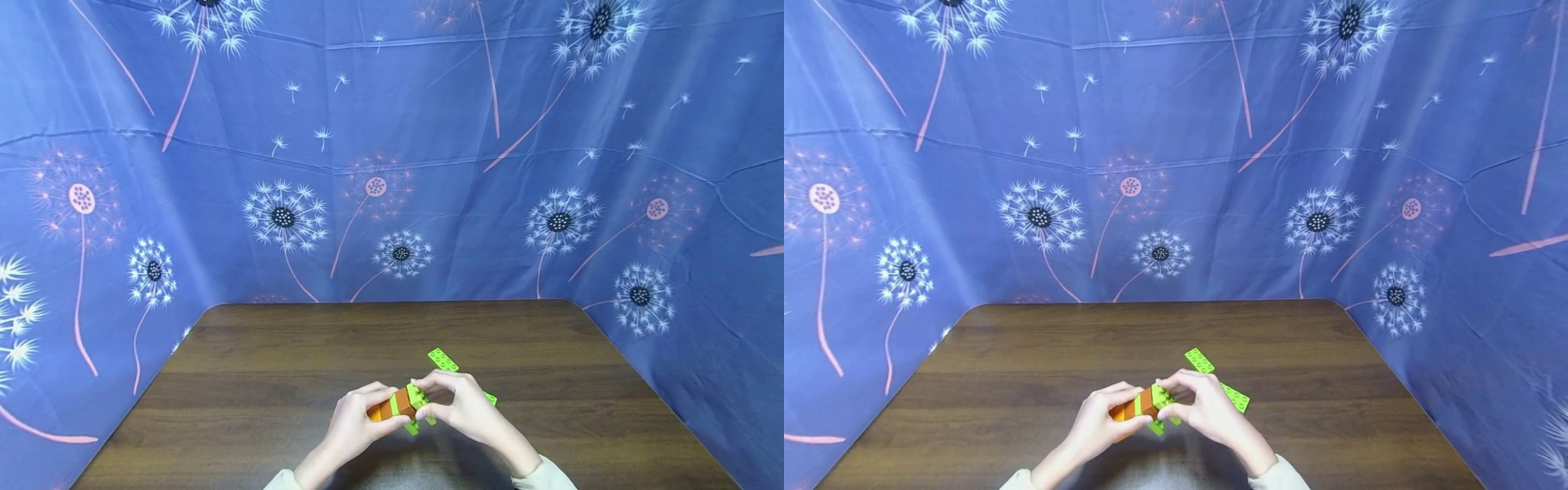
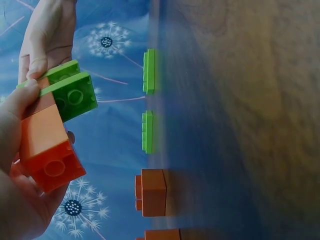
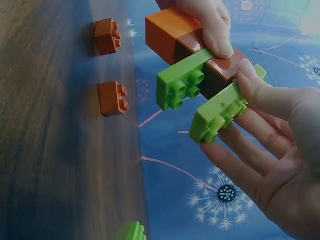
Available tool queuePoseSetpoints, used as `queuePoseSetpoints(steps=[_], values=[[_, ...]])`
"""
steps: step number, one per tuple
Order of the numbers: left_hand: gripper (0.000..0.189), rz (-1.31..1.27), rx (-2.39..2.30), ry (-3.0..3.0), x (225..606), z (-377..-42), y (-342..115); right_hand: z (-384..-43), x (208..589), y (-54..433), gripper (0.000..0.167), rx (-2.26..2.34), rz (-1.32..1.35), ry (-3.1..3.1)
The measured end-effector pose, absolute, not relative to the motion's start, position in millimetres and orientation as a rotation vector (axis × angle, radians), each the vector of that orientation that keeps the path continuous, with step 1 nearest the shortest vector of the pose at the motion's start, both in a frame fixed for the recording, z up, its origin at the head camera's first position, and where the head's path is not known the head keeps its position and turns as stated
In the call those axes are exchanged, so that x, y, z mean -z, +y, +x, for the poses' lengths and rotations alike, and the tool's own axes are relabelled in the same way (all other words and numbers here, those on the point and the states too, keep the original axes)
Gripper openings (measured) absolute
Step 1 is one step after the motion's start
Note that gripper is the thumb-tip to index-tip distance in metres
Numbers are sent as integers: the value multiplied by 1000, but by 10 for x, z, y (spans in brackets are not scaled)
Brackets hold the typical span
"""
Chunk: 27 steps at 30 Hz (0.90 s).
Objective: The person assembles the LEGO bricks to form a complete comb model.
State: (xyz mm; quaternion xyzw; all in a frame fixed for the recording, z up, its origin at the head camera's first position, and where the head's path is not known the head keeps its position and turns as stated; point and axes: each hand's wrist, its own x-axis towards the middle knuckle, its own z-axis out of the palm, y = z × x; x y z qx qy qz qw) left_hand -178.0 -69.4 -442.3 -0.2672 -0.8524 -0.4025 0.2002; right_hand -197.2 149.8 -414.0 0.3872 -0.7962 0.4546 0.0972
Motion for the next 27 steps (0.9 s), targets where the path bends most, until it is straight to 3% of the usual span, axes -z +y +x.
queuePoseSetpoints(steps=[14,27], values=[[40,-771,1200,-2347,4374,-1801,-702,-1962,4095,1507,36,-1516,1132,-2404],[33,-791,1135,-2393,4371,-1798,-701,-1925,4119,1537,37,-1395,1153,-2400]])
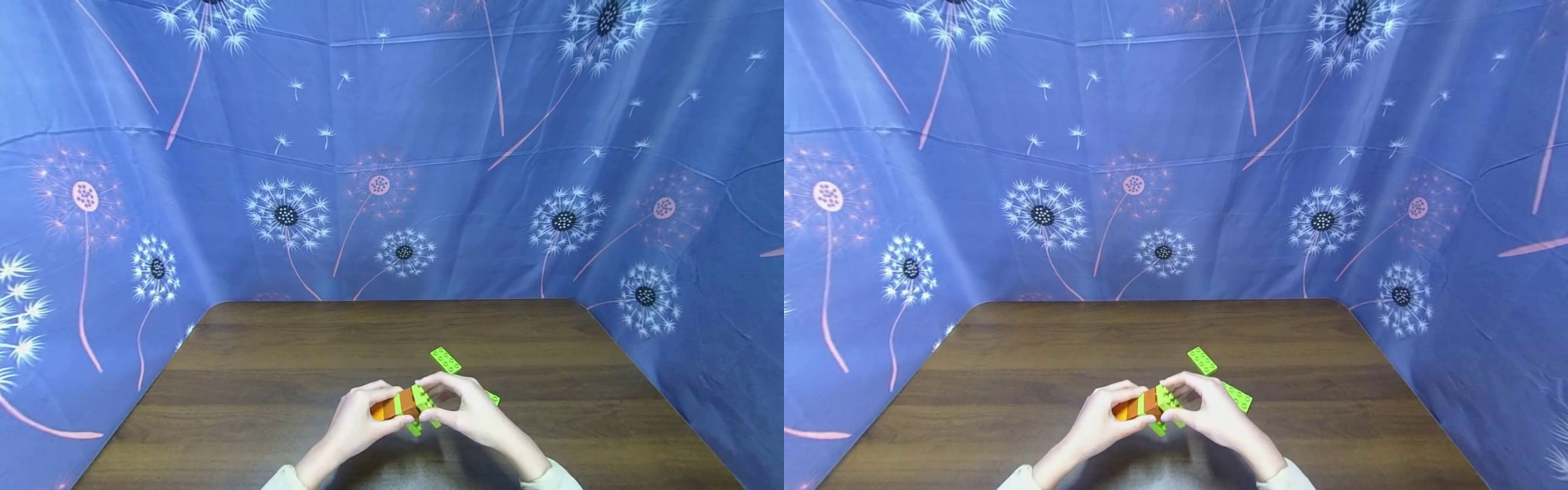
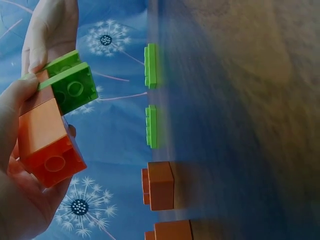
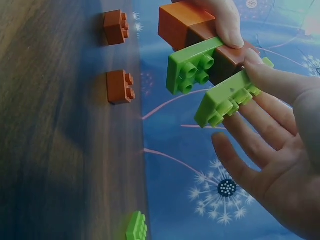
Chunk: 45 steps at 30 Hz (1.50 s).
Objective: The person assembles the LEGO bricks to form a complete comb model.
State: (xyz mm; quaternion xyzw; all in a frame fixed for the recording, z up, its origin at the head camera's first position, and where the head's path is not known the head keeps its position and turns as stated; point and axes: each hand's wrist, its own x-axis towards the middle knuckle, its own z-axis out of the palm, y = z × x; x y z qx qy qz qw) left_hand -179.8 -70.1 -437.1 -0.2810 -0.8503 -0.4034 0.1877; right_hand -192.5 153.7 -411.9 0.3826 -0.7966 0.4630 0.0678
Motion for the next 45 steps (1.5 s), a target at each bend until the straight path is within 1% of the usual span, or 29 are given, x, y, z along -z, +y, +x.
queuePoseSetpoints(steps=[9,20,31,38,45], values=[[32,-839,1073,-2355,4380,-1814,-713,-1968,4136,1496,33,-1384,1188,-2368],[39,-799,1091,-2336,4370,-1818,-739,-1995,4113,1419,33,-1353,1189,-2338],[44,-781,1176,-2382,4397,-1824,-713,-2004,4125,1448,32,-1362,1178,-2360],[43,-821,1290,-2370,4418,-1797,-685,-1977,4152,1476,35,-1373,1188,-2363],[42,-829,1326,-2392,4433,-1814,-667,-1787,3908,1449,37,-1378,1185,-2340]])
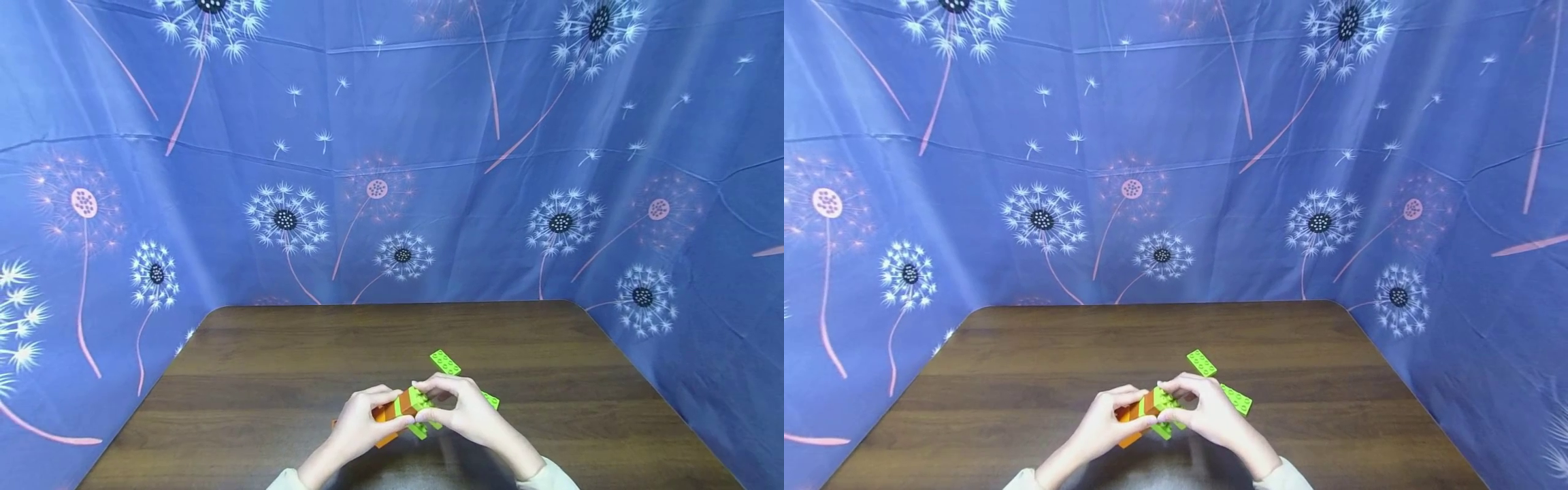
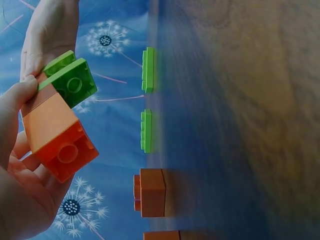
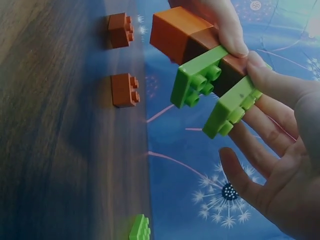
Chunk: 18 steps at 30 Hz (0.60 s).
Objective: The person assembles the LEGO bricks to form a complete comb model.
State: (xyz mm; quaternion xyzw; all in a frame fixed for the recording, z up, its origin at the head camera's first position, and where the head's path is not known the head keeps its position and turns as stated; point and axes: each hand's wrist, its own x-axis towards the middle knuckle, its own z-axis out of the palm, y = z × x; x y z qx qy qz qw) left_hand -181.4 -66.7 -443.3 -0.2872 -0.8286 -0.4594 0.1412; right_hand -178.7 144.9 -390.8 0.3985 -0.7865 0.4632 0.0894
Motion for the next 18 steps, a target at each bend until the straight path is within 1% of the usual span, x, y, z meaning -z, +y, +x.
queuePoseSetpoints(steps=[12,18], values=[[33,-809,1454,-2403,4459,-1828,-654,-1748,3881,1428,37,-1342,1173,-2320],[33,-813,1484,-2400,4433,-1831,-669,-1851,4032,1419,39,-1329,1191,-2290]])
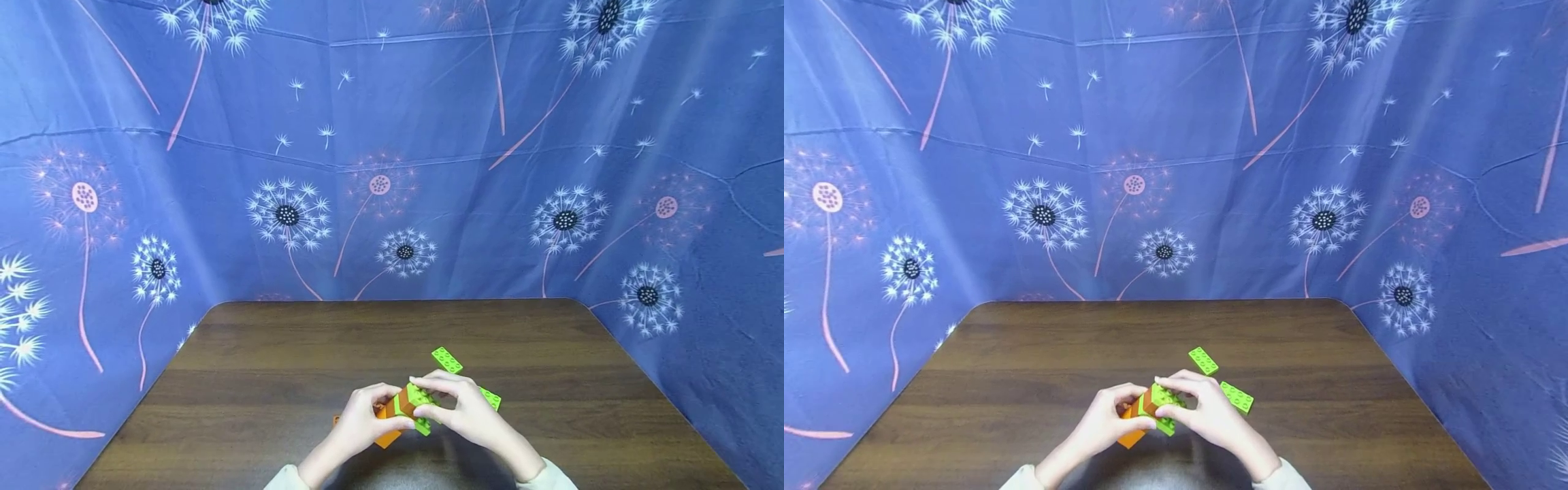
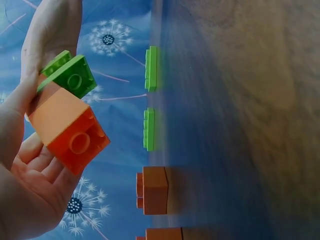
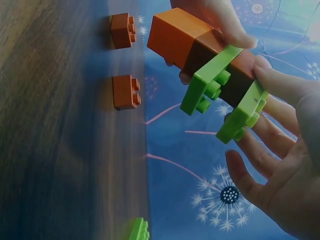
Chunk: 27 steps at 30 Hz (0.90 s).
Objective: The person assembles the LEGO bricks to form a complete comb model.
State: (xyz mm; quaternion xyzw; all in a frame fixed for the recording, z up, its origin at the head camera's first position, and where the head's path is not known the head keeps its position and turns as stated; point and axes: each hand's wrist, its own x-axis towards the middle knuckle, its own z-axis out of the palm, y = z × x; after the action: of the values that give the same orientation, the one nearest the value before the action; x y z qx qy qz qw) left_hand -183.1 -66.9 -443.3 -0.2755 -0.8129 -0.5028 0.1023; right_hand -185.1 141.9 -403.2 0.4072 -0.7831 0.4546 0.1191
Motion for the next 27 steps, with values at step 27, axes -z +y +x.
queuePoseSetpoints(steps=[27], values=[[30,-734,1500,-2490,4500,-1801,-795,-1980,4210,1361,26,-1185,1083,-2439]])
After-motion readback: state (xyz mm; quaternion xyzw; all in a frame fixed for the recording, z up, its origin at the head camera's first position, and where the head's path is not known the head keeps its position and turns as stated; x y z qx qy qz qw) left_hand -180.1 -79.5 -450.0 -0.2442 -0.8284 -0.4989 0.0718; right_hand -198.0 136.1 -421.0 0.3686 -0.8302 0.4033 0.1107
